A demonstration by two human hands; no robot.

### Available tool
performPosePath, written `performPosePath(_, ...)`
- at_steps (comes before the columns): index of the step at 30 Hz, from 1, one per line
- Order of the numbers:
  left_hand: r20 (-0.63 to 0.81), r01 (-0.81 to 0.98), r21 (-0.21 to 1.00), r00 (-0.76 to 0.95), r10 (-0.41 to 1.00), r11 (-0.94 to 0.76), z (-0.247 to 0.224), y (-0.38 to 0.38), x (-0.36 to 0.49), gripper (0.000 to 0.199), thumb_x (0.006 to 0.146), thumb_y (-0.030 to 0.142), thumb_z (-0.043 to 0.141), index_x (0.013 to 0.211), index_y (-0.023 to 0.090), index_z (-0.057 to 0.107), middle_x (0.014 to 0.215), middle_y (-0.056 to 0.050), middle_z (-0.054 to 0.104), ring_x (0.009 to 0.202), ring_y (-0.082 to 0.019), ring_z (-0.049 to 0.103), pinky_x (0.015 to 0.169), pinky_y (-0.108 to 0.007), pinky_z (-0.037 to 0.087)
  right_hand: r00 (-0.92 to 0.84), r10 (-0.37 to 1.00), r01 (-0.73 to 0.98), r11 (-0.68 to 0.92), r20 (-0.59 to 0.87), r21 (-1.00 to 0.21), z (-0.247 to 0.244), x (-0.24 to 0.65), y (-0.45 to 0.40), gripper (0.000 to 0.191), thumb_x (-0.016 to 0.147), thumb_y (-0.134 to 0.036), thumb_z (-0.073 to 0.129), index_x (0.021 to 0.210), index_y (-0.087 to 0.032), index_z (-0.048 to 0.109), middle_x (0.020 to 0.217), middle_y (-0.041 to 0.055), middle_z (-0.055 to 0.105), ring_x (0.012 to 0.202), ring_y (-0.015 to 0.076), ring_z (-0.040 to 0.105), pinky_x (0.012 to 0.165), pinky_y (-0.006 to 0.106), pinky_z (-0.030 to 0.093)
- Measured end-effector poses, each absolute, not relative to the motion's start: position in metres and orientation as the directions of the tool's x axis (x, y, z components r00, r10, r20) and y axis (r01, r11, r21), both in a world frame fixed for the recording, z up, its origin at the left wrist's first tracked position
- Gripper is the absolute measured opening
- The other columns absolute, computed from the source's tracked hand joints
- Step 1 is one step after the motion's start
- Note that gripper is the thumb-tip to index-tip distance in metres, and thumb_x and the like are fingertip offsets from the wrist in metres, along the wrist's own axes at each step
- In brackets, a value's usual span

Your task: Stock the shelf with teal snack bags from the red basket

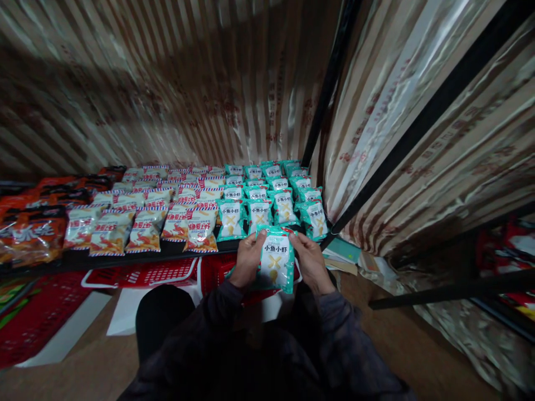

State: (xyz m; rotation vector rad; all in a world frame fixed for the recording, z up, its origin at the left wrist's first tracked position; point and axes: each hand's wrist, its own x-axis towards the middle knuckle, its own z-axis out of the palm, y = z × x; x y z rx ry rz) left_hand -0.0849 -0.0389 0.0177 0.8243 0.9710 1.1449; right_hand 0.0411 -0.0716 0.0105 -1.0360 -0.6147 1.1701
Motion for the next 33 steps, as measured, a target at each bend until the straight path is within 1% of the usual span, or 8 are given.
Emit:
performPosePath(6,-0.188,-0.327,0.911,0.217,0.958,0.253,0.011,-0.038,-0.088,0.049,0.061,0.06,0.074,0.072,0.013,0.065,0.062,-0.001,0.065,0.059,-0.014,0.058,0.058,-0.024,0.045,0.434,0.873,-0.563,0.072,-0.221,-0.823,0.002,0.038,-0.065,0.028,0.055,-0.033,0.085,0.076,-0.017,0.075,0.067,0.0004,0.074,0.058,0.0139,0.064,0.058,0.025,0.051)
performPosePath(12,-0.135,-0.271,0.929,0.386,0.913,0.252,0.008,-0.04,-0.102,0.038,0.071,0.052,0.069,0.087,0.017,0.068,0.088,-0.006,0.07,0.083,-0.019,0.062,0.071,-0.026,0.048,0.459,0.856,-0.627,0.123,-0.237,-0.77,0.003,0.049,-0.053,0.025,0.054,-0.028,0.084,0.073,-0.016,0.074,0.069,0.0008,0.075,0.057,0.0144,0.066,0.064,0.028,0.057)
performPosePath(16,-0.178,-0.177,0.94,0.472,0.864,0.29,0.002,-0.047,-0.116,0.03,0.068,0.044,0.072,0.08,0.017,0.068,0.082,-0.004,0.069,0.077,-0.018,0.06,0.069,-0.025,0.046,0.488,0.842,-0.605,0.135,-0.23,-0.785,0.002,0.058,-0.045,0.022,0.056,-0.026,0.082,0.073,-0.016,0.073,0.069,0.0008,0.075,0.058,0.0145,0.067,0.062,0.027,0.057)
performPosePath(19,-0.213,-0.129,0.936,0.536,0.817,0.329,-0.002,-0.053,-0.121,0.035,0.07,0.047,0.07,0.083,0.015,0.069,0.077,-0.004,0.068,0.072,-0.017,0.06,0.07,-0.027,0.046,0.511,0.831,-0.574,0.14,-0.219,-0.807,-0.001,0.062,-0.038,0.019,0.059,-0.025,0.08,0.074,-0.016,0.073,0.068,0.001,0.075,0.06,0.0156,0.068,0.064,0.029,0.058)
performPosePath(23,-0.222,-0.13,0.931,0.542,0.811,0.342,-0.002,-0.058,-0.12,0.044,0.069,0.052,0.07,0.087,0.012,0.069,0.076,-0.005,0.069,0.066,-0.016,0.06,0.066,-0.028,0.048,0.512,0.822,-0.562,0.103,-0.248,-0.82,-0.002,0.064,-0.031,0.02,0.059,-0.025,0.08,0.075,-0.016,0.072,0.066,0.0006,0.074,0.062,0.0173,0.068,0.066,0.031,0.058)
performPosePath(26,-0.224,-0.154,0.924,0.522,0.823,0.349,0.0,-0.059,-0.117,0.048,0.067,0.054,0.072,0.09,0.011,0.069,0.08,-0.006,0.07,0.068,-0.017,0.062,0.064,-0.029,0.05,0.478,0.854,-0.548,0.106,-0.207,-0.83,0.003,0.063,-0.033,0.027,0.063,-0.034,0.08,0.082,-0.017,0.072,0.071,0.0012,0.074,0.069,0.0184,0.069,0.069,0.031,0.058)
performPosePath(31,-0.219,-0.239,0.916,0.374,0.901,0.322,0.006,-0.048,-0.112,0.052,0.067,0.052,0.074,0.097,0.011,0.068,0.091,-0.007,0.071,0.078,-0.019,0.065,0.068,-0.031,0.056,0.304,0.922,-0.521,-0.05,-0.24,-0.852,0.011,0.057,-0.06,0.048,0.066,-0.057,0.074,0.094,-0.018,0.07,0.075,0.002,0.074,0.068,0.0164,0.069,0.055,0.023,0.054)
performPosePath(33,-0.222,-0.273,0.91,0.317,0.922,0.313,0.008,-0.044,-0.108,0.049,0.067,0.049,0.075,0.097,0.011,0.067,0.093,-0.007,0.071,0.08,-0.019,0.066,0.069,-0.031,0.058,0.277,0.932,-0.496,-0.071,-0.236,-0.865,0.008,0.054,-0.073,0.047,0.062,-0.051,0.079,0.095,-0.02,0.071,0.084,0.0023,0.075,0.073,0.0162,0.07,0.058,0.023,0.055)
